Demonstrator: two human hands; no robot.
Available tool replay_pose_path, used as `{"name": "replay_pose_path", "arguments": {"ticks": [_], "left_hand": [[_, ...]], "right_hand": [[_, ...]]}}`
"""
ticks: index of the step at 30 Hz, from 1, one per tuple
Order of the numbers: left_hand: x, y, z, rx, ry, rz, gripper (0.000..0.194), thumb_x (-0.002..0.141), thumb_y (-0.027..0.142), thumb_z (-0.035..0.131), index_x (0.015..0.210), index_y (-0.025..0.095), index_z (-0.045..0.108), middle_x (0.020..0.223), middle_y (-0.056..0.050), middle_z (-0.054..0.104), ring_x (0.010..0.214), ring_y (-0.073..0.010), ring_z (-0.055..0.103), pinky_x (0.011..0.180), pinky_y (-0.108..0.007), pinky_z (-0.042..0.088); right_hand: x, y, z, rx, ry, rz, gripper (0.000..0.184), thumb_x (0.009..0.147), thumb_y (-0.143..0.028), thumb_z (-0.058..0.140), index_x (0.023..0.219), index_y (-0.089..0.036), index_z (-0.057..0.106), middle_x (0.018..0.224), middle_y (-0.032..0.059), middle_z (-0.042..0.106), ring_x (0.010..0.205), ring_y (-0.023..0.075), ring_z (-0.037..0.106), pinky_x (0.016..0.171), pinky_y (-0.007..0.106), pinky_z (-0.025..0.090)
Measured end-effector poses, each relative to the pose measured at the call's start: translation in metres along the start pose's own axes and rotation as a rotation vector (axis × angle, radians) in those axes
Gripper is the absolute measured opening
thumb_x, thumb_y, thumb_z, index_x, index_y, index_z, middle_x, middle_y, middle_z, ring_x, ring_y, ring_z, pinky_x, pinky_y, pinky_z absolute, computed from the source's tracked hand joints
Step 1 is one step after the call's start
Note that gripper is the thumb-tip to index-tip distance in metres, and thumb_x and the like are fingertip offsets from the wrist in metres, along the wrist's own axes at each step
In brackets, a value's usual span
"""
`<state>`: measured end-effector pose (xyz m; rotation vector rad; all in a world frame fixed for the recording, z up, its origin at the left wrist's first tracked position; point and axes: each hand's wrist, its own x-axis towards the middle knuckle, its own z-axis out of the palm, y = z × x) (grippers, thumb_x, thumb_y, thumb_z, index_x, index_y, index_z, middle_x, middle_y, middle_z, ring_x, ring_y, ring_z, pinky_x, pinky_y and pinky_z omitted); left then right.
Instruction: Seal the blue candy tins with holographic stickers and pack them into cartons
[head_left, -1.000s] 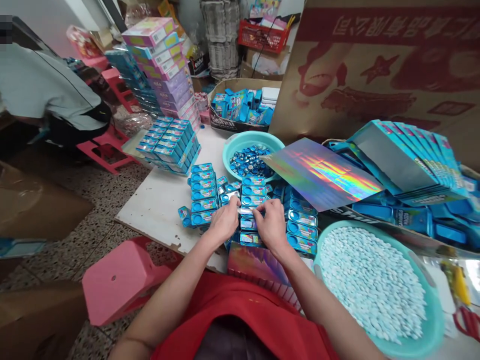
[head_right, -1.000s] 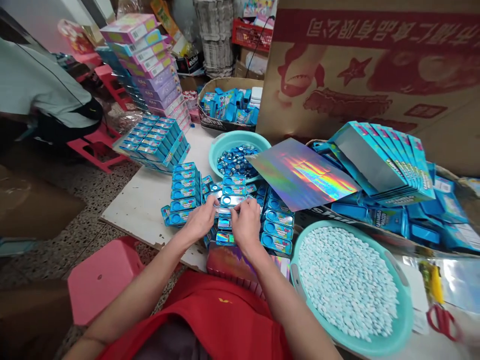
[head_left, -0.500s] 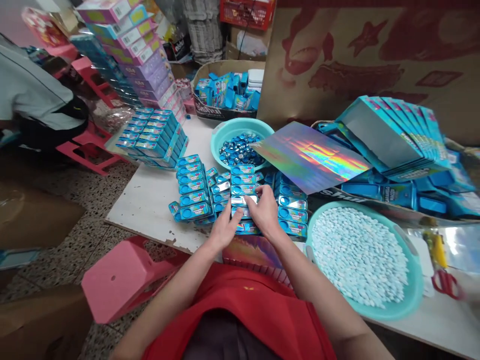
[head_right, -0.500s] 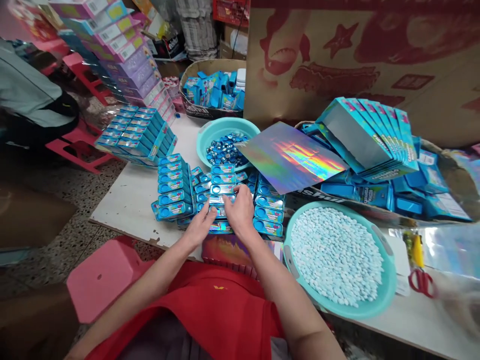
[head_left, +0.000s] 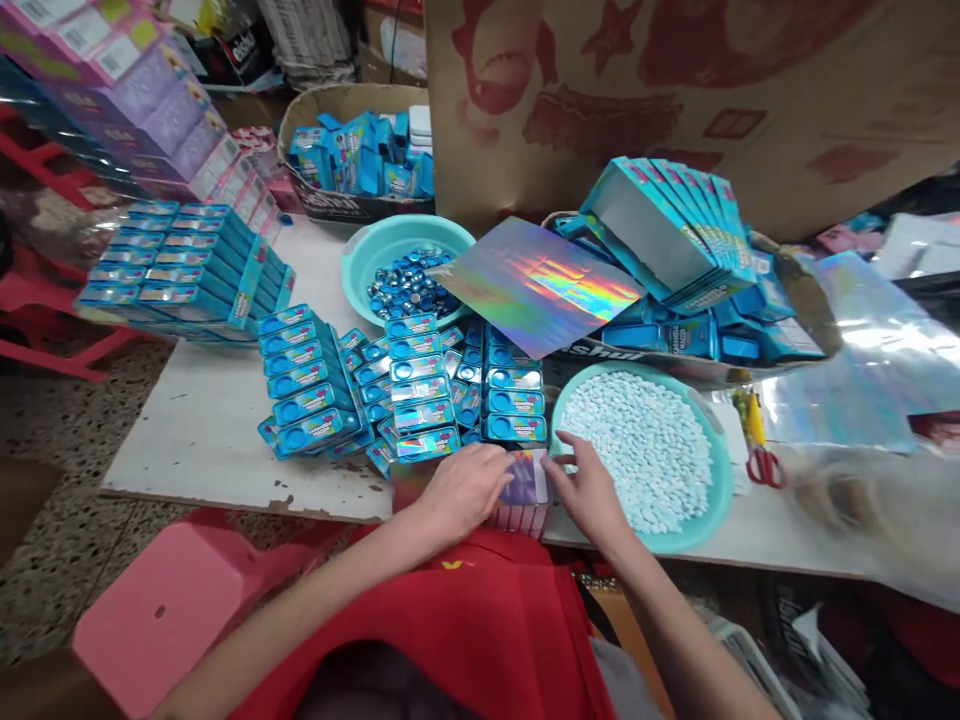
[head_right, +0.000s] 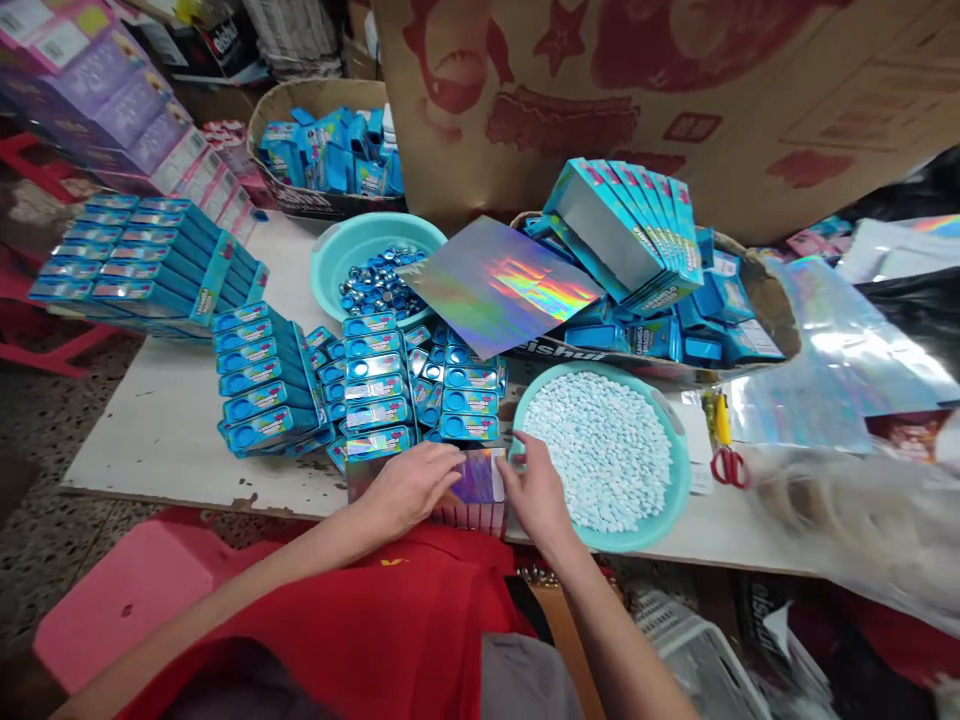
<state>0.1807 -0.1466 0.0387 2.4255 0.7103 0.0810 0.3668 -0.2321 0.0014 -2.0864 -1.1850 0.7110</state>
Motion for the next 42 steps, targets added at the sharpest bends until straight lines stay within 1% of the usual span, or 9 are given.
{"name": "replay_pose_path", "arguments": {"ticks": [3,7,14,20,25,30,35,38,42], "left_hand": [[0.015,0.007,0.011,0.153,-0.122,-0.152,0.028,0.093,0.023,0.04,0.115,0.013,0.054,0.111,-0.013,0.062,0.103,-0.0238,0.057,0.09,-0.038,0.045],[0.023,0.009,0.015,0.111,-0.197,-0.276,0.027,0.092,0.029,0.044,0.115,0.02,0.055,0.106,-0.009,0.066,0.099,-0.0228,0.06,0.086,-0.036,0.044],[0.03,-0.001,0.02,-0.048,-0.204,-0.276,0.029,0.094,0.027,0.033,0.09,0.021,0.062,0.095,-0.004,0.069,0.092,-0.0196,0.062,0.078,-0.03,0.041],[0.033,-0.004,0.02,-0.075,-0.204,-0.296,0.033,0.094,0.03,0.032,0.087,0.021,0.063,0.089,-0.004,0.07,0.087,-0.02,0.063,0.076,-0.03,0.04],[0.036,-0.008,0.027,-0.054,-0.195,-0.296,0.033,0.093,0.031,0.033,0.087,0.022,0.065,0.086,-0.004,0.07,0.084,-0.0203,0.064,0.074,-0.03,0.042],[0.03,-0.004,0.025,-0.034,-0.13,-0.259,0.034,0.093,0.026,0.033,0.099,0.017,0.065,0.095,-0.011,0.07,0.092,-0.024,0.063,0.085,-0.036,0.042],[0.01,0.013,0.003,-0.621,-0.021,-0.118,0.035,0.089,0.037,0.046,0.119,0.023,0.056,0.115,-0.003,0.065,0.1,-0.0166,0.06,0.084,-0.026,0.044],[0.0,0.018,-0.014,-0.76,-0.056,-0.211,0.026,0.086,0.039,0.05,0.096,0.02,0.065,0.087,0.001,0.068,0.077,-0.0133,0.061,0.07,-0.022,0.044],[-0.015,0.001,-0.044,-0.668,0.081,-0.345,0.026,0.087,0.034,0.045,0.081,0.02,0.065,0.075,0.003,0.065,0.069,-0.0117,0.057,0.066,-0.022,0.041]], "right_hand": [[-0.001,0.012,0.012,-0.025,-0.147,0.062,0.047,0.076,-0.028,0.057,0.12,-0.015,0.052,0.093,0.0083,0.064,0.073,0.0209,0.06,0.07,0.037,0.05],[-0.005,0.013,0.012,0.068,-0.183,0.068,0.036,0.081,-0.028,0.054,0.115,-0.018,0.057,0.08,0.0037,0.064,0.07,0.0187,0.061,0.067,0.032,0.051],[-0.025,0.007,0.019,-0.398,0.169,-0.428,0.026,0.09,-0.024,0.05,0.112,-0.022,0.064,0.113,0.0133,0.058,0.099,0.0257,0.055,0.082,0.039,0.047],[-0.044,0.015,0.028,-0.616,0.158,-0.647,0.043,0.089,-0.011,0.043,0.13,-0.02,0.05,0.128,0.012,0.055,0.119,0.029,0.046,0.087,0.041,0.042],[-0.049,0.008,0.01,-0.519,0.157,-0.706,0.024,0.09,-0.013,0.045,0.105,-0.021,0.062,0.108,0.0086,0.066,0.105,0.0231,0.055,0.083,0.036,0.042],[-0.044,-0.026,-0.031,-0.309,0.004,-0.617,0.014,0.091,-0.015,0.047,0.085,-0.019,0.059,0.074,0.0034,0.063,0.072,0.0164,0.056,0.066,0.029,0.042],[-0.033,-0.056,-0.056,-0.058,-0.055,-0.428,0.011,0.089,-0.024,0.054,0.081,-0.02,0.059,0.074,0.0011,0.062,0.069,0.0144,0.058,0.063,0.025,0.044],[-0.025,-0.07,-0.049,0.082,-0.095,-0.319,0.015,0.088,-0.03,0.056,0.078,-0.02,0.06,0.072,0.0002,0.063,0.066,0.0142,0.059,0.061,0.025,0.045],[-0.003,-0.091,-0.011,0.245,-0.076,-0.184,0.02,0.083,-0.039,0.06,0.075,-0.02,0.064,0.079,0.0033,0.064,0.073,0.0178,0.061,0.064,0.028,0.048]]}}
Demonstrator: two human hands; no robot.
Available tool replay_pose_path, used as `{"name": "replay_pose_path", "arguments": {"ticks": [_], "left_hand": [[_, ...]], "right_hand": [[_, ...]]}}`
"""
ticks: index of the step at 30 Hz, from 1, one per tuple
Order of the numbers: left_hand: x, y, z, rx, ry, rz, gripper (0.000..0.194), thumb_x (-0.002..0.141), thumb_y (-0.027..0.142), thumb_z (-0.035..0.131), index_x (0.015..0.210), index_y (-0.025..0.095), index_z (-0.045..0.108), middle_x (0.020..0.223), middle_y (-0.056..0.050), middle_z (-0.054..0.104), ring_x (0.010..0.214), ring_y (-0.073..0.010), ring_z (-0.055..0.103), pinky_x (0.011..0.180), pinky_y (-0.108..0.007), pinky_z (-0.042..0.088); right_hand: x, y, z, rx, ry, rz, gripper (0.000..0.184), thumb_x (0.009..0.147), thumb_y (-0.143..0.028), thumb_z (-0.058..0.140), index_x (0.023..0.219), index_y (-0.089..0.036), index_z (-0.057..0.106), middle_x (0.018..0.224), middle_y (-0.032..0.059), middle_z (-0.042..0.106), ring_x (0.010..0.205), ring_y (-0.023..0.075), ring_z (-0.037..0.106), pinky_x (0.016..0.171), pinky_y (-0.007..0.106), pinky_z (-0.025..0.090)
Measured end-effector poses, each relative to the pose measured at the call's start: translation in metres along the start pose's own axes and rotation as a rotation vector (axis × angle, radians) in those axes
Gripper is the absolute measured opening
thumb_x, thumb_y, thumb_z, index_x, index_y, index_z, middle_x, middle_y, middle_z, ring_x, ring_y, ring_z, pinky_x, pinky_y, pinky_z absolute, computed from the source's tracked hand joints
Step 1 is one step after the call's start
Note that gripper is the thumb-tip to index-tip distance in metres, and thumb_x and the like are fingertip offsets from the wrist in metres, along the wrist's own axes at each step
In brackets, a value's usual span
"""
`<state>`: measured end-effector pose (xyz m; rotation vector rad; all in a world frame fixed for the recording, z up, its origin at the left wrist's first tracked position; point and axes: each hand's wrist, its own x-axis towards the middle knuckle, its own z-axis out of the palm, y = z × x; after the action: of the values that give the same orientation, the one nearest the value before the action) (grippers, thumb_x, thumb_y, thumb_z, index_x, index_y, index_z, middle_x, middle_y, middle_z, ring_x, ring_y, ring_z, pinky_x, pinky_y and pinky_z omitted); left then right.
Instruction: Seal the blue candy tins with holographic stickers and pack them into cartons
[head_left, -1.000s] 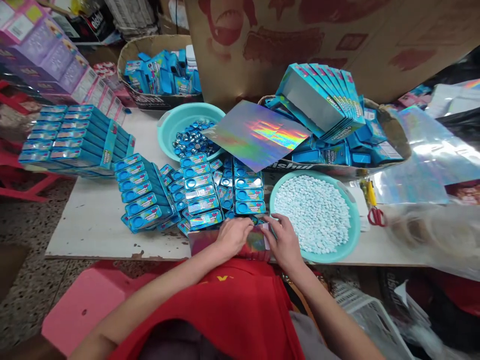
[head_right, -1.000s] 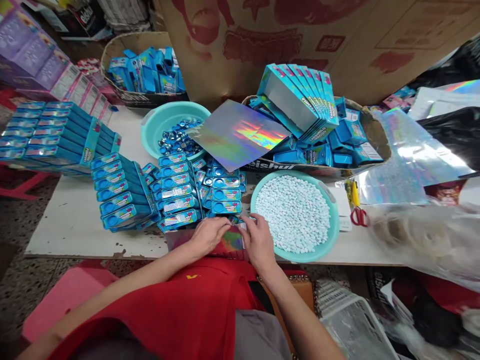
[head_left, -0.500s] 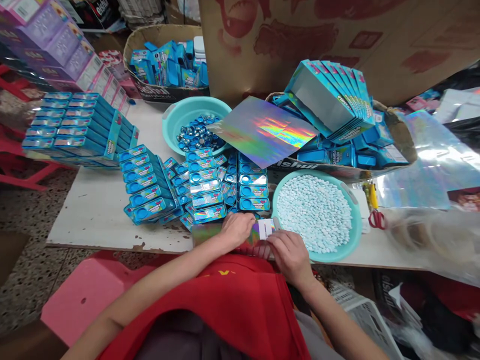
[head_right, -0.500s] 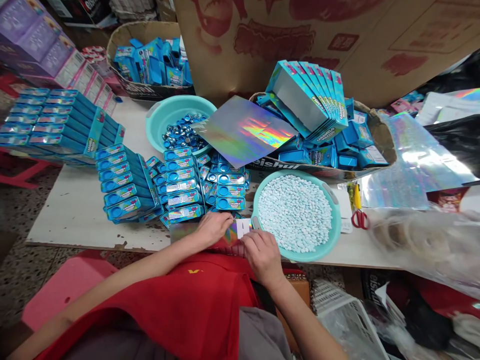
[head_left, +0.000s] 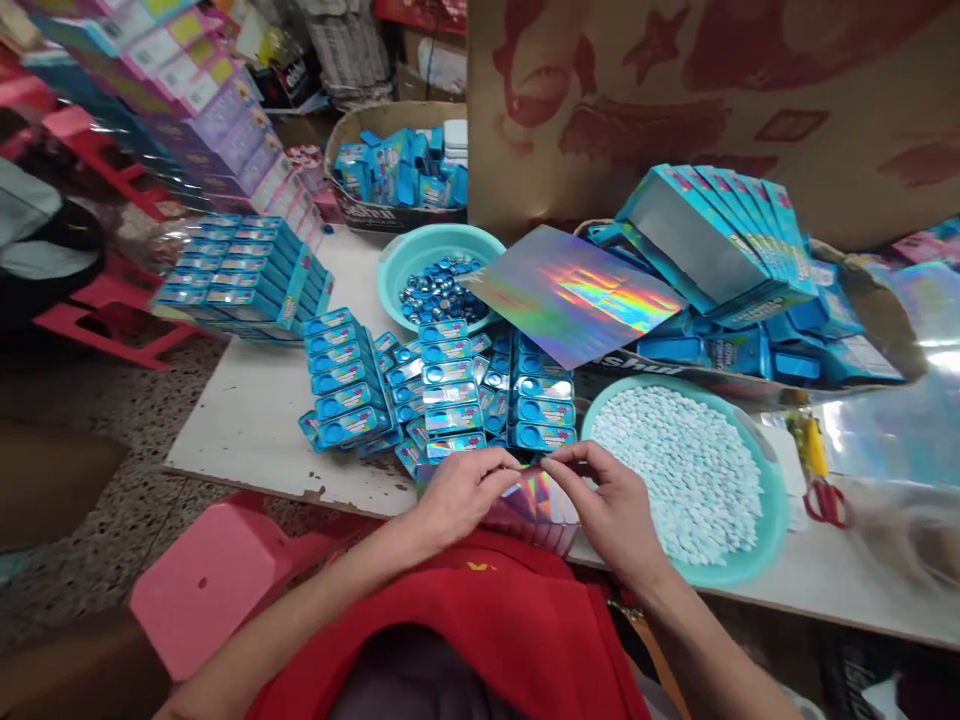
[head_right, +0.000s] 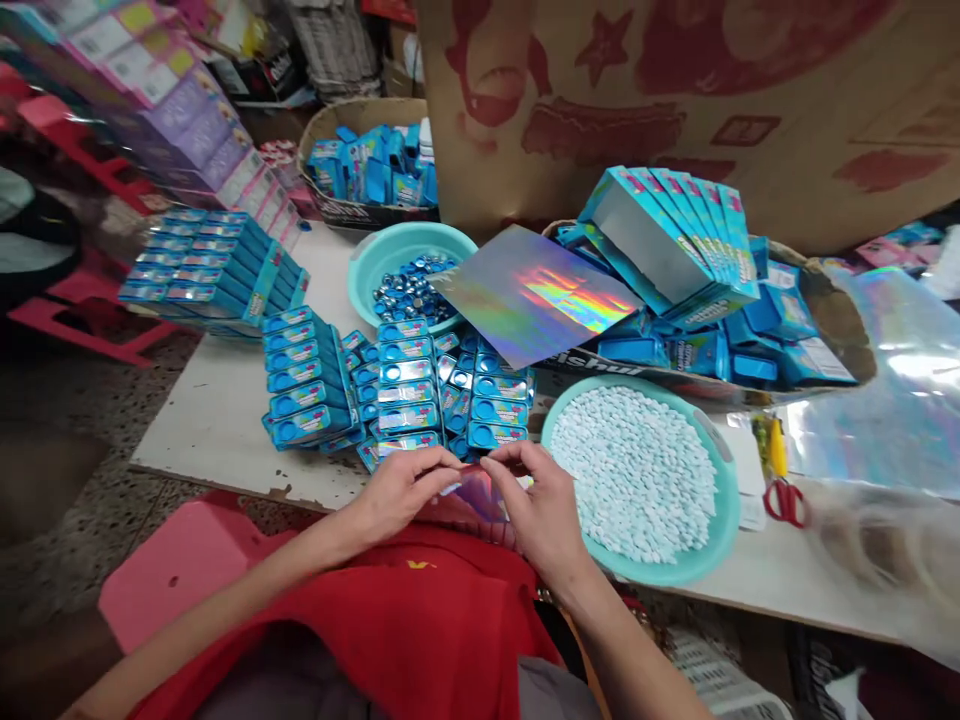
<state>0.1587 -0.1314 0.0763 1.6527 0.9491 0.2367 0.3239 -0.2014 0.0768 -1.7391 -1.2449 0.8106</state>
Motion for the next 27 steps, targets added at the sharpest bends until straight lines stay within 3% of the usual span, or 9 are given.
{"name": "replay_pose_path", "arguments": {"ticks": [3,6,11,16,18,23,27], "left_hand": [[-0.001,-0.01,-0.042,0.131,0.198,-0.014,0.021,0.086,0.031,0.043,0.091,0.021,0.061,0.071,0.004,0.061,0.067,-0.0122,0.054,0.065,-0.023,0.039],[0.007,-0.026,-0.082,0.288,0.331,-0.035,0.02,0.087,0.029,0.04,0.099,0.022,0.054,0.067,0.005,0.055,0.063,-0.0131,0.052,0.06,-0.023,0.036],[0.029,-0.043,-0.116,0.528,0.328,-0.074,0.021,0.089,0.025,0.035,0.104,0.022,0.048,0.072,0.002,0.056,0.065,-0.0163,0.054,0.06,-0.026,0.037],[0.047,-0.054,-0.117,0.663,0.271,-0.141,0.021,0.089,0.02,0.034,0.106,0.022,0.047,0.086,-0.003,0.062,0.079,-0.0194,0.06,0.068,-0.027,0.04],[0.052,-0.058,-0.111,0.643,0.291,-0.167,0.021,0.089,0.019,0.035,0.106,0.021,0.046,0.086,-0.004,0.064,0.08,-0.0202,0.061,0.067,-0.027,0.04],[0.048,-0.06,-0.087,0.561,0.393,-0.306,0.027,0.088,0.019,0.038,0.113,0.017,0.048,0.093,-0.009,0.068,0.088,-0.0251,0.064,0.072,-0.031,0.044],[0.041,-0.056,-0.066,0.316,0.604,-0.293,0.039,0.095,0.032,0.028,0.124,0.016,0.049,0.123,-0.012,0.061,0.113,-0.0228,0.056,0.091,-0.033,0.042]], "right_hand": [[0.033,-0.006,0.042,0.071,0.047,-0.041,0.02,0.078,-0.04,0.063,0.073,-0.021,0.067,0.098,0.0087,0.062,0.095,0.0236,0.058,0.065,0.03,0.049],[0.072,-0.014,0.08,0.068,0.037,-0.104,0.013,0.077,-0.032,0.064,0.073,-0.021,0.068,0.096,0.0079,0.06,0.097,0.0236,0.056,0.074,0.034,0.047],[0.116,-0.015,0.115,-0.123,0.068,-0.113,0.006,0.069,-0.024,0.069,0.065,-0.02,0.068,0.092,0.0075,0.058,0.094,0.0259,0.052,0.085,0.041,0.041],[0.125,-0.003,0.13,-0.158,0.116,-0.145,0.009,0.069,-0.022,0.064,0.06,-0.02,0.063,0.09,0.0084,0.053,0.092,0.0269,0.049,0.081,0.041,0.041],[0.125,0.002,0.133,-0.137,0.134,-0.162,0.003,0.068,-0.021,0.063,0.067,-0.019,0.06,0.091,0.0076,0.051,0.091,0.0258,0.049,0.082,0.04,0.041],[0.124,0.01,0.131,-0.007,0.192,-0.085,0.021,0.067,-0.019,0.059,0.088,-0.018,0.053,0.094,0.006,0.049,0.078,0.0192,0.05,0.075,0.034,0.044],[0.126,0.012,0.131,0.001,0.168,-0.018,0.031,0.065,-0.028,0.067,0.09,-0.018,0.05,0.094,0.0057,0.049,0.074,0.0183,0.05,0.07,0.033,0.045]]}}
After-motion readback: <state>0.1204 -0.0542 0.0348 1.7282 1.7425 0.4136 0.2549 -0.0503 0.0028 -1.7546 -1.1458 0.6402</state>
